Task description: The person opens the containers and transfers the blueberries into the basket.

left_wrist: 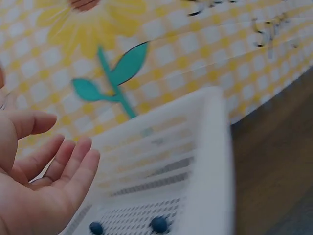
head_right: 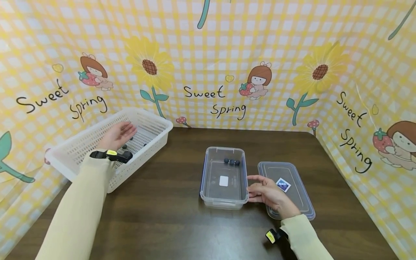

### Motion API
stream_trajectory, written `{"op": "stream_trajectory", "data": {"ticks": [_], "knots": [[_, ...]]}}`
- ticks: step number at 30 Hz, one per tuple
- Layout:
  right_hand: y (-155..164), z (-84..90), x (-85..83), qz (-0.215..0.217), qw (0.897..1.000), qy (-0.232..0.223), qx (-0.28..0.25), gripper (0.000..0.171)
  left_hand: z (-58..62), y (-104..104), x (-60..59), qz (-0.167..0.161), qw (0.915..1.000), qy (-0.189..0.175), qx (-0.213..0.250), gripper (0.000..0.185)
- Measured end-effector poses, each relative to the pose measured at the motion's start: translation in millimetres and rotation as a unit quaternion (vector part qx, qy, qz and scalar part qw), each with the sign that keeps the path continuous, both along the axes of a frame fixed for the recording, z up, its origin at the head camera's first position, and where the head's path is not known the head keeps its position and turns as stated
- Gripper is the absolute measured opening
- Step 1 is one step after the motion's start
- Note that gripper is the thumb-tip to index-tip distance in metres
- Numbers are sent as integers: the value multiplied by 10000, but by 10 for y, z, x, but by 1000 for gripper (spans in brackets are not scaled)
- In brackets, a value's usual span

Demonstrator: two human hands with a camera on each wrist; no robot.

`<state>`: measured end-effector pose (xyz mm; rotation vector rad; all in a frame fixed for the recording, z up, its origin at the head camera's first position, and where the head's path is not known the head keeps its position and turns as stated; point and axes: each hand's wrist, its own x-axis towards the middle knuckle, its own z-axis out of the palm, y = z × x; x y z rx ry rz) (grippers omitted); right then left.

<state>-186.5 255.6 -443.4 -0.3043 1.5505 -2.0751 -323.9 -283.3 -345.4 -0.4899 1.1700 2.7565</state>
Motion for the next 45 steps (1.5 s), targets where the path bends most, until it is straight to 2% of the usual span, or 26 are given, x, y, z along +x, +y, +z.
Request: {"op": "stream_trajectory", "data": {"ticks": [2, 5, 9, 13, 16, 20, 24, 30, 36, 39, 42, 45], "knots": [[-5, 5, -2, 25, 10000, 28, -16, 32, 20, 141, -14, -226, 9993, 67, -273, 13], [-6, 5, -16, 41, 9999, 74, -81, 32, 42, 380, -63, -536, 9968, 177, -558, 27], [-7, -4, -20, 78, 9999, 43, -144, 32, 30, 755, -130, -955, 9901, 423, -941, 39], [-13, -5, -8, 42, 9999, 68, -111, 33, 9, 1209, -115, -1335, 9777, 784, -1421, 39], [-12, -2, -6, -22, 9999, 106, -60, 33, -34, 1557, -60, -1643, 9644, 1019, -1802, 42], [-8, 2, -7, -44, 9999, 85, -61, 33, -148, 1955, 14, -2041, 9499, 1101, -2096, 39], [-4, -1, -11, -47, 9999, 64, -74, 33, -242, 2261, 93, -2397, 9367, 1063, -2323, 37], [10, -22, -13, -54, 10000, -6, 10, 32, -313, 2614, 220, -2849, 9203, 767, -2569, 43], [8, -27, -11, -49, 10000, -1, -42, 32, -395, 2848, 284, -3033, 9050, 350, -2963, 50], [-1, -30, -8, -19, 9999, 17, -97, 32, -451, 2914, 318, -3085, 8966, 420, -3150, 47], [-1, -34, -1, -14, 10000, -7, -98, 31, -505, 2969, 331, -3111, 8919, 552, -3235, 42], [-2, -33, -2, -9, 9999, -2, -105, 31, -614, 3021, 269, -3048, 8883, 552, -3390, 39]]}}
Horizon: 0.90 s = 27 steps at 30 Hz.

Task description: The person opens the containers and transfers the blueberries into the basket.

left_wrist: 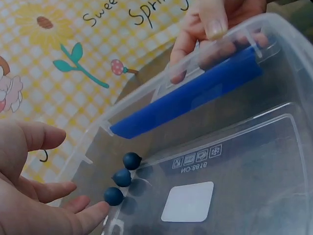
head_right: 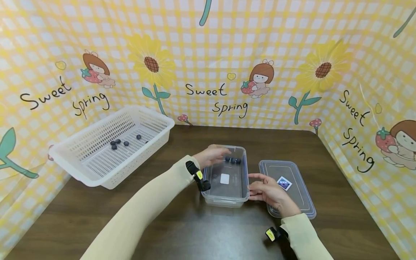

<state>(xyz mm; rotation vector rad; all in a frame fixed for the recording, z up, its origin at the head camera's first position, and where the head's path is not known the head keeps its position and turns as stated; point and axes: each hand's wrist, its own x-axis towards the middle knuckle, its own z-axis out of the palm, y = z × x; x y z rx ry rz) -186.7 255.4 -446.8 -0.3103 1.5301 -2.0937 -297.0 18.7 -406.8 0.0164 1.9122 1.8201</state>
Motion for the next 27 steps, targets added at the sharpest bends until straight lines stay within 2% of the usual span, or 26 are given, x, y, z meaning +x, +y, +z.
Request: {"op": "stream_trajectory", "data": {"ticks": [1, 3, 5, 6, 7, 8, 11, 13, 15, 16, 18, 20, 22, 27], "knots": [[0, 3, 1, 5, 10000, 12, -18, 31, -146, 18, -98, -5, 10000, 97, 23, 37], [3, 5, -1, 7, 10000, 30, -31, 32, -248, 64, -152, 114, 9999, 80, -98, 36], [7, 4, -2, 4, 10000, 19, -49, 31, -278, 115, -140, 234, 9996, -5, -154, 39], [10, 3, -1, 10, 10000, 16, -50, 31, -274, 128, -116, 277, 9995, -80, -127, 43], [9, 1, 1, 12, 10000, 1, -45, 31, -185, 130, -29, 308, 9993, -182, -123, 48], [9, 3, 4, 9, 10000, -8, -44, 31, -22, 139, 102, 405, 9983, -361, -192, 53], [11, 0, 5, 17, 10000, -24, -74, 31, 25, 145, 161, 479, 9972, -559, -116, 59], [10, 2, 6, -1, 10000, -28, -65, 32, -13, 168, 141, 556, 9964, -612, -179, 54], [8, 7, 10, -6, 10000, -28, -77, 32, -405, 231, -139, 555, 9969, -546, -115, 44], [8, 6, 12, -17, 10000, -32, -64, 32, -530, 267, -226, 585, 9966, -565, -99, 39], [1, 14, 24, -30, 10000, -47, -62, 32, -881, 374, -461, 678, 9963, -522, -125, 30], [-5, 14, 30, -27, 10000, -58, -77, 32, -1295, 474, -766, 707, 9960, -538, -32, 25], [-8, 9, 28, -5, 9999, -55, -86, 31, -1593, 566, -990, 770, 9950, -633, -71, 24], [-7, -10, 8, 60, 9999, 75, -97, 31, -2502, 732, -1689, 587, 9953, -754, 145, 26]]}}
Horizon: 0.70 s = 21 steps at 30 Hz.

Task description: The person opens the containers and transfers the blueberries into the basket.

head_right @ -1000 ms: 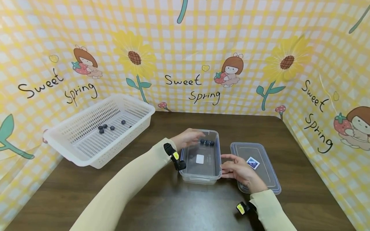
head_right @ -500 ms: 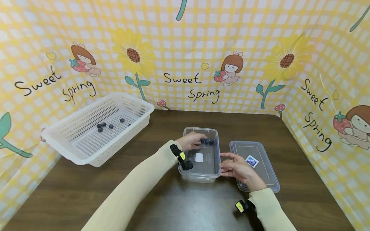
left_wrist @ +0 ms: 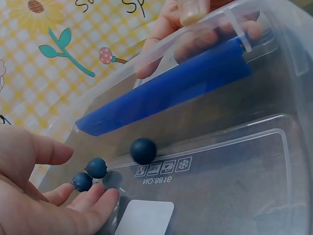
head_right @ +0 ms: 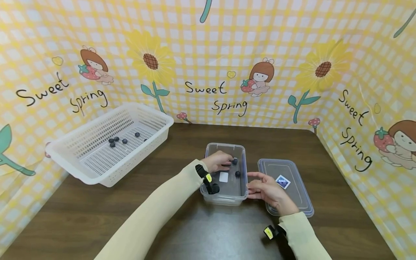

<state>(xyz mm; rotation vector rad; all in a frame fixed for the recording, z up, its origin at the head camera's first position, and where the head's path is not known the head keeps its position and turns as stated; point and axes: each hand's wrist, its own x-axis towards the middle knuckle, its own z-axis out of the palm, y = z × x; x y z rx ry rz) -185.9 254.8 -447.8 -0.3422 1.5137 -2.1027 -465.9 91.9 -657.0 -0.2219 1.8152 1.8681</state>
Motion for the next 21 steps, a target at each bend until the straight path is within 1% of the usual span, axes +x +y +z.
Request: {"op": "stream_trajectory", "data": {"ticks": [1, 2, 3, 4, 5, 6, 7, 10, 11, 12, 14, 16, 18, 21], "knots": [[3, -7, -5, -4, 10000, 22, 13, 31, -120, 22, -89, -51, 10000, -9, 42, 27], [8, -15, -11, 8, 10000, 56, 30, 31, -200, 44, -147, -77, 10000, -12, 58, 27], [17, -25, -20, 73, 9999, 96, -15, 31, -226, 56, -166, -122, 9999, -9, 51, 27], [22, -32, -25, 75, 9999, 102, -6, 31, -192, 59, -139, -158, 9999, -1, 30, 25], [26, -36, -28, 85, 9999, 115, 8, 31, -80, 51, -54, -185, 9998, -17, -4, 23], [29, -41, -31, 91, 9999, 118, 7, 31, 93, 37, 81, -187, 9998, -36, -58, 20], [29, -40, -31, 79, 9999, 103, 8, 31, 326, 9, 262, -200, 9997, -30, -118, 16], [19, -27, -20, -18, 10000, 7, 80, 31, 1228, -117, 975, -201, 9996, 16, -190, 8], [15, -20, -15, -36, 9999, -26, 97, 31, 1528, -167, 1216, -188, 9997, 29, -143, 7], [10, -14, -11, -54, 9999, -70, 100, 31, 1775, -205, 1420, -168, 9998, 65, -124, 6], [-1, 4, -3, -74, 9998, -135, 99, 31, 2183, -272, 1752, -154, 9998, 106, -106, 6], [-13, 21, 3, -77, 9998, -159, 58, 31, 2461, -320, 1964, -156, 9998, 111, -78, 8], [-19, 34, 6, -68, 9998, -173, -1, 31, 2497, -301, 2000, -116, 9994, 183, -259, 12], [-19, 36, 7, -56, 9998, -173, -58, 31, 2483, -288, 1994, -115, 9988, 245, -402, 14]]}}
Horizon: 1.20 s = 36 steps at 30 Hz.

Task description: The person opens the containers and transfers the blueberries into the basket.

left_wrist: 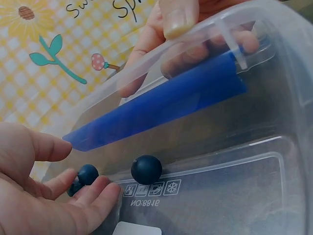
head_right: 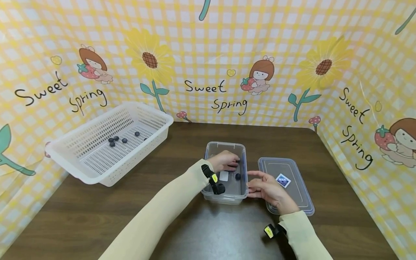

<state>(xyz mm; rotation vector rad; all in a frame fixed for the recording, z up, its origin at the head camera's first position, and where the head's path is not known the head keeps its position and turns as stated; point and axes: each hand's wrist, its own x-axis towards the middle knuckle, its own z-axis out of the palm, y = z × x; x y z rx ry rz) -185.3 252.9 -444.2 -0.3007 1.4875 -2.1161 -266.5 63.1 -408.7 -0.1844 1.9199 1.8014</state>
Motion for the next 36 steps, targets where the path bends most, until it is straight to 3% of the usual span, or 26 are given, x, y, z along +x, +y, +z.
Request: {"op": "stream_trajectory", "data": {"ticks": [2, 5, 9, 11, 14, 16, 17, 18, 19, 20, 23, 24, 25, 27, 30, 36], "knots": [[3, -5, -5, 11, 10000, 0, -12, 31, -93, 26, -63, 33, 9999, 68, -78, 12], [3, -14, -13, 12, 10000, 4, -20, 31, -102, 22, -90, 43, 10000, -7, 84, 9], [-5, -11, -15, 13, 10000, 17, -39, 31, -236, 87, -194, 33, 10000, 54, 52, 18], [-9, -7, -15, 29, 10000, 28, -48, 31, -618, 181, -489, -55, 9997, 78, 208, 19], [-10, -8, -19, 50, 10000, 37, -71, 31, -1349, 350, -1066, -229, 9983, 25, 537, 12], [-8, -13, -27, 55, 9999, 50, -86, 32, -1758, 423, -1412, -298, 9963, -144, 798, 7], [-7, -15, -30, 56, 9999, 58, -87, 32, -1764, 424, -1430, -301, 9962, -182, 797, 5], [-5, -17, -34, 55, 9999, 66, -83, 32, -1681, 409, -1374, -283, 9967, -170, 743, 3], [-5, -16, -37, 53, 9999, 80, -78, 32, -1498, 374, -1242, -259, 9975, -153, 647, 4], [-6, -11, -38, 51, 9999, 90, -68, 32, -1254, 325, -1067, -225, 9982, -172, 538, 8], [-9, 8, -36, 27, 10000, 90, -14, 31, -307, 79, -366, -273, 9989, -50, 377, 18], [-13, 14, -36, 21, 10000, 80, -5, 31, -112, 12, -234, -319, 9987, -28, 399, 21], [-17, 19, -36, 18, 10000, 73, -2, 31, 9, -50, -165, -380, 9981, -17, 477, 24], [-21, 21, -37, 10, 10000, 50, 6, 31, 105, -139, -150, -404, 9970, 6, 664, 27], [-19, 16, -34, -17, 10000, 24, 20, 30, -26, -199, -366, -399, 9942, -27, 993, 33], [10, -8, 6, -27, 10000, -25, 17, 31, 143, -390, -401, -553, 9910, 121, 1213, 37]]}}
